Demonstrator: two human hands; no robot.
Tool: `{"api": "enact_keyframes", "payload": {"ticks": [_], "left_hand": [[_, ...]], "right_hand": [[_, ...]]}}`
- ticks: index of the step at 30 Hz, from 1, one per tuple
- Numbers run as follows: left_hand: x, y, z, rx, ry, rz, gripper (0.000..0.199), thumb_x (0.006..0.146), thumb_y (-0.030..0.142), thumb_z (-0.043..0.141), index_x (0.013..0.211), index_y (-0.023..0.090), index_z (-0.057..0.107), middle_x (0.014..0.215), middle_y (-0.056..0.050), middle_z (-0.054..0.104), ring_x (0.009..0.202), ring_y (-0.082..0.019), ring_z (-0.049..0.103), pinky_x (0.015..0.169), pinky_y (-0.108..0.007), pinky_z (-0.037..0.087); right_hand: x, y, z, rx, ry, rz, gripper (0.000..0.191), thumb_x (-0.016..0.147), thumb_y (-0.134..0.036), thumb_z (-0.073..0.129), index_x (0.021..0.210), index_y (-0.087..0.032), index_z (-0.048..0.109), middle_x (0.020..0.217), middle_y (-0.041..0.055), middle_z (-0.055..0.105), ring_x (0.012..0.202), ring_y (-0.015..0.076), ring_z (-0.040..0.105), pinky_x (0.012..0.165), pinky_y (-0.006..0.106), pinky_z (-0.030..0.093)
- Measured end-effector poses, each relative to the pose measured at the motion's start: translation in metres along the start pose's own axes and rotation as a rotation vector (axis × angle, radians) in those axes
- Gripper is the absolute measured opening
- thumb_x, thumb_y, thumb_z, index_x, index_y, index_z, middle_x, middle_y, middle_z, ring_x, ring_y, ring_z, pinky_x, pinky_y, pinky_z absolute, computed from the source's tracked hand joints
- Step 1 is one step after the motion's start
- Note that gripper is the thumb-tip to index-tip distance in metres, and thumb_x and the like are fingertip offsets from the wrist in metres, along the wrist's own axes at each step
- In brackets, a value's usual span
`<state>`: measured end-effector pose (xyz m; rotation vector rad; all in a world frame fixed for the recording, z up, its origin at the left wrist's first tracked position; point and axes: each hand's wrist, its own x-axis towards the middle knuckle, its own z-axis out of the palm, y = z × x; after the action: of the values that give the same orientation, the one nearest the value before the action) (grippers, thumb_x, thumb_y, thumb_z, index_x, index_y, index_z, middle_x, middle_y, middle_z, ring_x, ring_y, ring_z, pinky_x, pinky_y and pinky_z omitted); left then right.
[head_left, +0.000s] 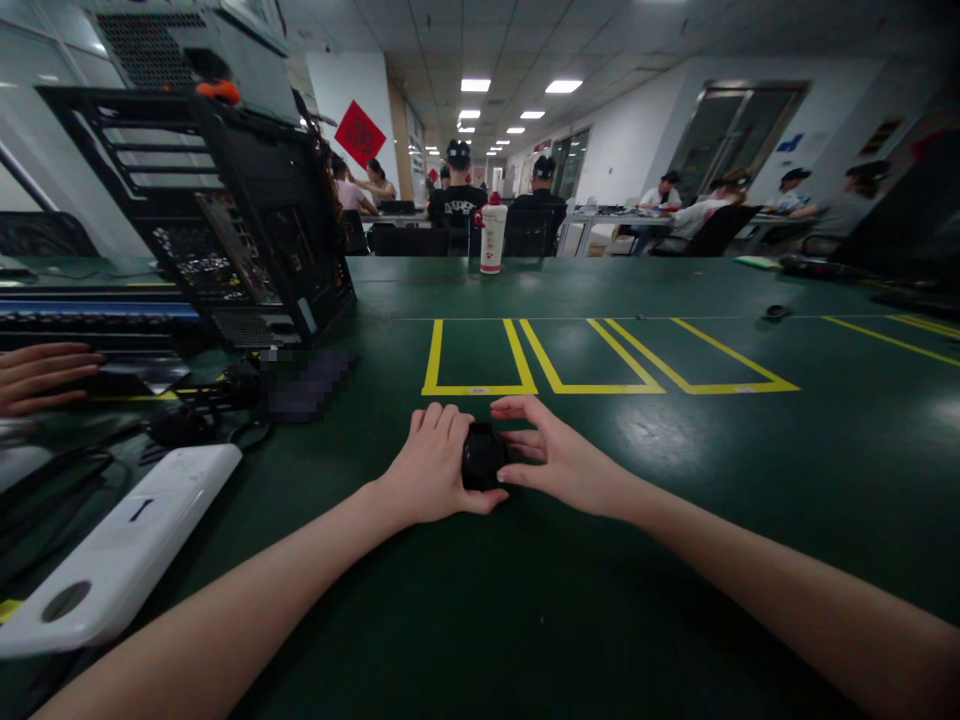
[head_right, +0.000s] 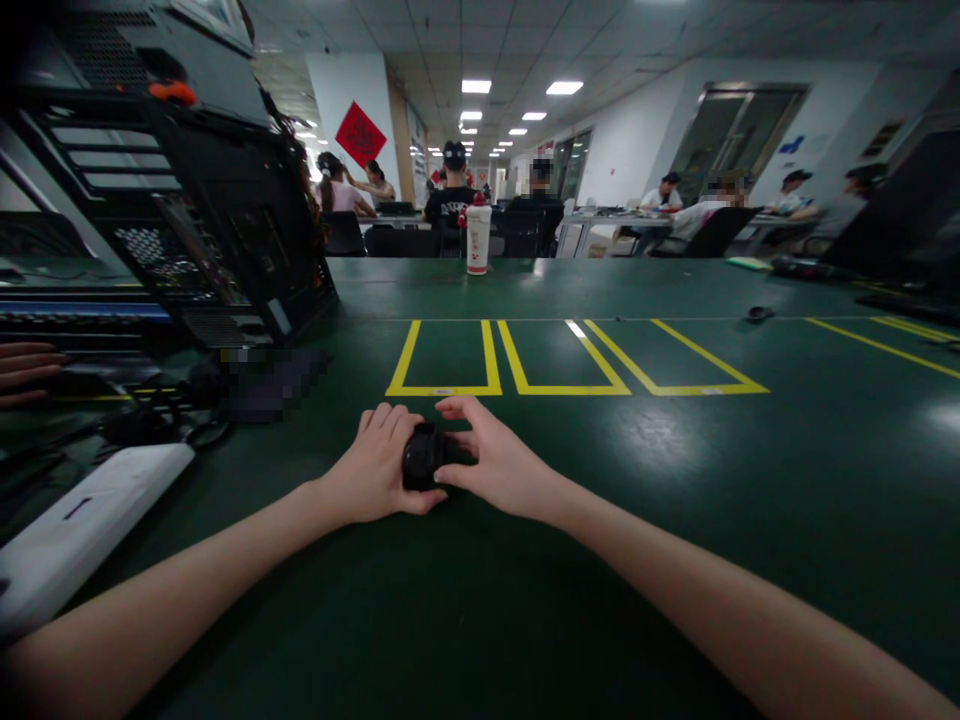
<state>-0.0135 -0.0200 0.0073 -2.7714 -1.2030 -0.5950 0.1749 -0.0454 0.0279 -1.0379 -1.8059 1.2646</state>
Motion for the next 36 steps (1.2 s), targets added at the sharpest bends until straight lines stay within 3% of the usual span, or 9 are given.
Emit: {"api": "enact_keyframes", "payload": {"ticks": [2,6,12,16,22,27,36], "left_hand": [[0.000,0.002,0.000,-0.015,0.003,0.003,0.066,0.060,0.064,0.053,0.101,0.012,0.047,0.090,-0.010,0.047,0.082,-0.026,0.042,0.071,-0.039,0.035],[-0.001,0.005,0.000,-0.020,0.008,-0.002,0.065,0.060,0.063,0.054,0.100,0.012,0.048,0.090,-0.010,0.047,0.081,-0.025,0.041,0.070,-0.038,0.035],[-0.002,0.005,0.000,0.006,0.012,0.002,0.067,0.061,0.064,0.053,0.101,0.010,0.047,0.090,-0.011,0.046,0.081,-0.025,0.040,0.070,-0.039,0.035],[-0.001,0.003,0.002,-0.010,0.023,-0.011,0.066,0.059,0.065,0.054,0.100,0.013,0.047,0.089,-0.009,0.046,0.080,-0.025,0.041,0.070,-0.039,0.035],[0.000,0.003,0.001,-0.017,0.007,-0.018,0.065,0.061,0.065,0.052,0.099,0.012,0.047,0.088,-0.009,0.047,0.080,-0.025,0.041,0.069,-0.039,0.036],[-0.001,0.003,-0.001,-0.025,-0.001,-0.014,0.066,0.062,0.065,0.052,0.100,0.012,0.047,0.090,-0.009,0.047,0.081,-0.024,0.041,0.070,-0.038,0.036],[0.001,0.002,-0.004,-0.043,-0.037,-0.020,0.070,0.060,0.069,0.052,0.100,0.012,0.047,0.090,-0.009,0.046,0.080,-0.023,0.041,0.069,-0.037,0.036]], "right_hand": [[-0.001,0.008,0.006,0.124,0.036,0.023,0.053,0.066,-0.009,0.064,0.111,-0.024,0.039,0.126,0.0069,0.037,0.114,0.0214,0.048,0.092,0.039,0.047],[-0.002,0.018,0.009,0.275,0.040,0.078,0.039,0.068,-0.008,0.063,0.099,-0.019,0.042,0.106,0.0054,0.053,0.103,0.0180,0.056,0.093,0.040,0.045],[-0.001,0.018,0.003,0.123,0.063,0.001,0.033,0.064,-0.012,0.068,0.092,-0.017,0.051,0.103,0.0037,0.055,0.100,0.0181,0.057,0.092,0.040,0.045],[-0.003,0.019,0.003,0.025,0.043,-0.008,0.036,0.066,-0.014,0.067,0.097,-0.018,0.050,0.098,0.0032,0.057,0.094,0.0174,0.059,0.087,0.041,0.048],[-0.009,0.020,0.007,-0.128,0.073,-0.148,0.032,0.072,-0.017,0.062,0.102,-0.023,0.051,0.106,0.0025,0.051,0.099,0.0173,0.054,0.092,0.041,0.045],[-0.006,0.020,0.007,-0.053,0.086,-0.124,0.019,0.078,-0.021,0.057,0.096,-0.020,0.051,0.097,0.0014,0.054,0.093,0.0156,0.057,0.087,0.038,0.047],[-0.006,0.021,0.010,-0.039,0.100,-0.029,0.027,0.077,-0.024,0.058,0.101,-0.020,0.047,0.101,0.0037,0.055,0.095,0.0176,0.057,0.086,0.039,0.047]]}}
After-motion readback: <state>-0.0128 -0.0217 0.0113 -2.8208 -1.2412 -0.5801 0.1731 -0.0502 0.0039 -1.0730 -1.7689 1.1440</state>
